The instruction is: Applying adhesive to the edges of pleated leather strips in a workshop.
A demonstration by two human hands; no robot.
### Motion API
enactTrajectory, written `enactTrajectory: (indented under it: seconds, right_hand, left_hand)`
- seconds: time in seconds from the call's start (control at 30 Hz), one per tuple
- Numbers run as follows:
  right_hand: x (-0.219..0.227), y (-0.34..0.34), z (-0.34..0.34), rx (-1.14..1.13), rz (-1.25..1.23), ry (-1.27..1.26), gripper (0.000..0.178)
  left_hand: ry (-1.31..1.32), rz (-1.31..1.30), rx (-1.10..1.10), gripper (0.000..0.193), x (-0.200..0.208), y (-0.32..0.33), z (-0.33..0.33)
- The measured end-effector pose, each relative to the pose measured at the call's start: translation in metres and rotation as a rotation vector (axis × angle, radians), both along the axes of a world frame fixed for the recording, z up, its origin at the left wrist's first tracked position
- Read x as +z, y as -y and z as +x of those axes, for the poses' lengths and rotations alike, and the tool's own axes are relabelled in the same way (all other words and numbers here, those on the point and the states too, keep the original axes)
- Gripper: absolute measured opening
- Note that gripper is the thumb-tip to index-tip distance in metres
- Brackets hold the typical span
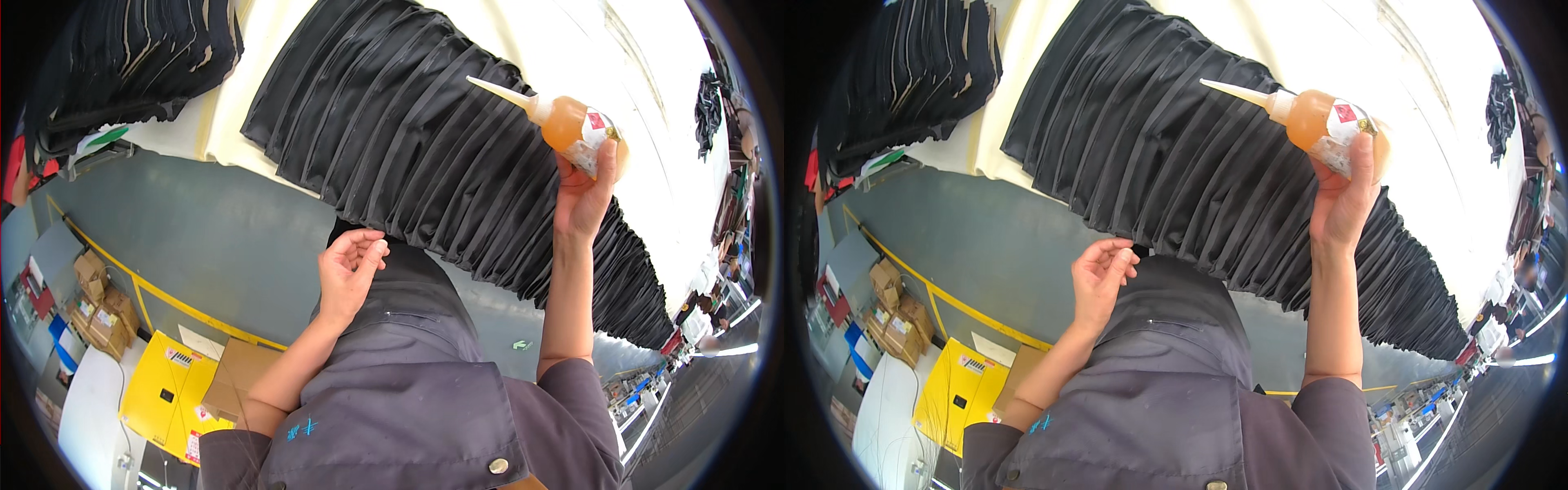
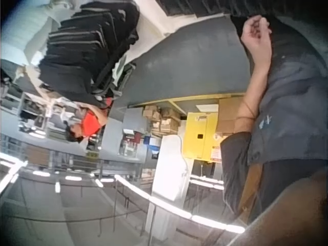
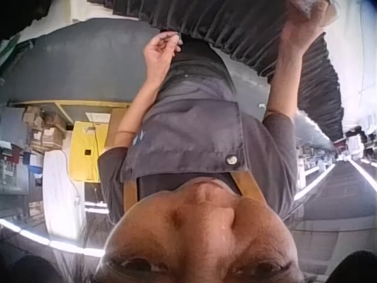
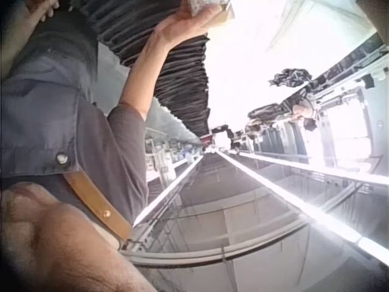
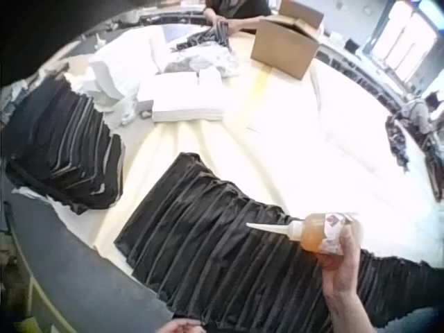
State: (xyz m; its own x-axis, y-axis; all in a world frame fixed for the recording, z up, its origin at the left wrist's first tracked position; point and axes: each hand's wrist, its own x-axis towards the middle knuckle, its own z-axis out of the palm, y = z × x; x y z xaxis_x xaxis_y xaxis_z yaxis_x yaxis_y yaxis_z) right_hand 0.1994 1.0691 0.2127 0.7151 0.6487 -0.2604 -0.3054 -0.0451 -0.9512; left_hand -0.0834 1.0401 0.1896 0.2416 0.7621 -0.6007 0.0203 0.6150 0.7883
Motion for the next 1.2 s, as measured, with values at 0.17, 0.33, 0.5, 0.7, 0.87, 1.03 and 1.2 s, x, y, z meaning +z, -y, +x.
enactTrajectory:
  seconds: [0.17, 0.33, 0.5, 0.7, 0.87, 1.03, 1.2]
  right_hand:
    - [0.000, -0.011, 0.002, -0.011, 0.001, 0.104, 0.047]
    - [-0.002, -0.019, 0.008, 0.020, -0.002, 0.154, 0.049]
    - [-0.003, -0.023, 0.011, 0.015, -0.007, 0.164, 0.048]
    - [-0.004, -0.024, 0.009, 0.038, -0.035, 0.176, 0.047]
    - [-0.002, -0.024, 0.004, 0.087, -0.029, 0.182, 0.044]
    - [0.002, -0.023, -0.005, 0.094, -0.018, 0.160, 0.040]
    - [0.002, -0.020, -0.007, 0.134, -0.037, 0.192, 0.042]
  left_hand:
    - [-0.058, -0.086, 0.072, 0.012, 0.001, 0.000, 0.006]
    - [-0.091, -0.111, 0.093, 0.012, -0.004, -0.002, 0.009]
    - [-0.081, -0.105, 0.094, 0.016, -0.004, -0.002, 0.008]
    - [-0.101, -0.108, 0.076, 0.016, -0.003, -0.004, 0.009]
    - [-0.095, -0.108, 0.087, 0.016, -0.004, -0.003, 0.008]
    - [-0.103, -0.120, 0.091, 0.015, -0.004, -0.003, 0.008]
    - [-0.070, -0.122, 0.104, 0.014, -0.004, -0.003, 0.008]
